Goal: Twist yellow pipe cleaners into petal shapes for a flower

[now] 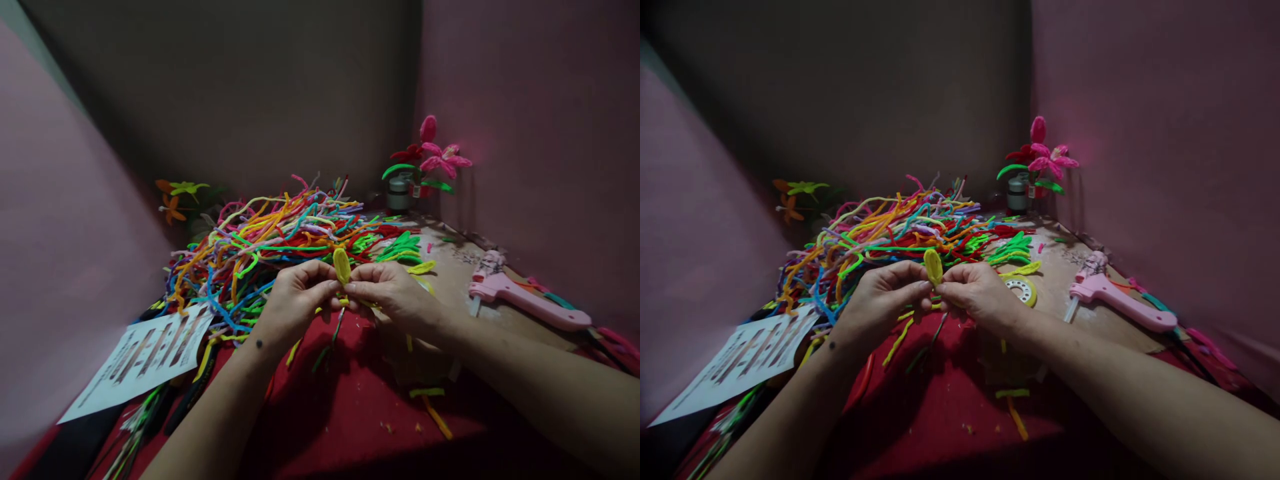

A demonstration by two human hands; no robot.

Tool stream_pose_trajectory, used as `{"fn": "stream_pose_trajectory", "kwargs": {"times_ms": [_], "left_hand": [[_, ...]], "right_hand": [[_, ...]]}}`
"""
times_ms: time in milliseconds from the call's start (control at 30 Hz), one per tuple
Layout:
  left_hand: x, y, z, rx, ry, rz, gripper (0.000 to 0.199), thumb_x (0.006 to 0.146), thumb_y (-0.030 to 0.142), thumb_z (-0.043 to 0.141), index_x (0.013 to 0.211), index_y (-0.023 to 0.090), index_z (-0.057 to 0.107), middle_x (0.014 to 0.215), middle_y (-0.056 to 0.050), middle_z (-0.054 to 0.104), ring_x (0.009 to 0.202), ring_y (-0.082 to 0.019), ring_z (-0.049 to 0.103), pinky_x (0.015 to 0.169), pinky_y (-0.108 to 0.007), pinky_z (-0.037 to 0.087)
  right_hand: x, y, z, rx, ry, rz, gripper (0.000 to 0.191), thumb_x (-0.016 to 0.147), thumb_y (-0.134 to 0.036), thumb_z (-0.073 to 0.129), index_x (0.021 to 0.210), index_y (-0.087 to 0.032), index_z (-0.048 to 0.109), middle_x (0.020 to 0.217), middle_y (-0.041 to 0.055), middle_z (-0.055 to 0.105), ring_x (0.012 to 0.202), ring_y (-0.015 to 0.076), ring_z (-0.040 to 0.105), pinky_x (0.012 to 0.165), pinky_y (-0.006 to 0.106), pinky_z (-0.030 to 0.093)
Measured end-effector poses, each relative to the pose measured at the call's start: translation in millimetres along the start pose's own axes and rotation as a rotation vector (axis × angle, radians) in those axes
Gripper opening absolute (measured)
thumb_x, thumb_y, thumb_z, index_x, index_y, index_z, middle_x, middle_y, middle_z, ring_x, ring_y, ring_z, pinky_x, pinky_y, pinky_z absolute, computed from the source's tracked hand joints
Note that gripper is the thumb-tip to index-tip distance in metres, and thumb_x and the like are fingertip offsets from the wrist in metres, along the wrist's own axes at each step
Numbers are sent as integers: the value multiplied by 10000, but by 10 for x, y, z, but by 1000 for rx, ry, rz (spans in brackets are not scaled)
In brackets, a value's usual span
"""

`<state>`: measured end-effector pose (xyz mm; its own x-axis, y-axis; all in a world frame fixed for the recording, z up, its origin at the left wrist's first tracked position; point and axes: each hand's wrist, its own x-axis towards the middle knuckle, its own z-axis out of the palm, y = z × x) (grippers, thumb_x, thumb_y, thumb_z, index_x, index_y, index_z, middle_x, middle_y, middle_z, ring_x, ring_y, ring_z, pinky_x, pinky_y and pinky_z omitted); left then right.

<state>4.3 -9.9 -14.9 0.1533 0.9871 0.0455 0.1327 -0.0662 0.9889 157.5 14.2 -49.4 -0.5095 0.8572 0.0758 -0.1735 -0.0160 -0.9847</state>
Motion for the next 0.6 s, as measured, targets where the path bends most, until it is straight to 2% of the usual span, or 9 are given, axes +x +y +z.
{"fn": "stream_pose_trajectory", "kwargs": {"times_ms": [167, 300, 467, 600], "left_hand": [[18, -54, 0, -87, -27, 84, 247, 663, 192, 660, 824, 150, 477, 617, 14, 587, 490, -118, 563, 423, -221, 453], [5, -36, 1, -17, -20, 108, 305, 649, 136, 648, 879, 170, 450, 624, 43, 562, 460, -93, 541, 405, -190, 427], [-11, -43, 43, 107, 4, 186, 272, 676, 54, 553, 881, 185, 431, 616, 65, 523, 481, -62, 499, 437, -164, 414], [-1, -57, 18, 149, -48, 187, 256, 688, 70, 548, 892, 181, 441, 621, 56, 530, 492, -78, 509, 433, -180, 422]], "right_hand": [[-5, -34, -13, -17, -34, 41, 192, 675, -313, 634, 628, -135, 578, 518, -19, 542, 406, 54, 412, 400, 197, 276], [-14, -56, 8, -58, -14, 59, 240, 654, -341, 646, 575, -139, 545, 477, -32, 525, 362, 48, 400, 370, 191, 268], [-18, -39, 26, -122, 14, 47, 227, 683, -316, 611, 566, -139, 529, 456, -36, 510, 352, 45, 395, 353, 179, 262], [-13, -28, 14, -187, 41, 29, 193, 705, -268, 583, 574, -138, 527, 478, -28, 520, 371, 46, 400, 356, 173, 263]]}}
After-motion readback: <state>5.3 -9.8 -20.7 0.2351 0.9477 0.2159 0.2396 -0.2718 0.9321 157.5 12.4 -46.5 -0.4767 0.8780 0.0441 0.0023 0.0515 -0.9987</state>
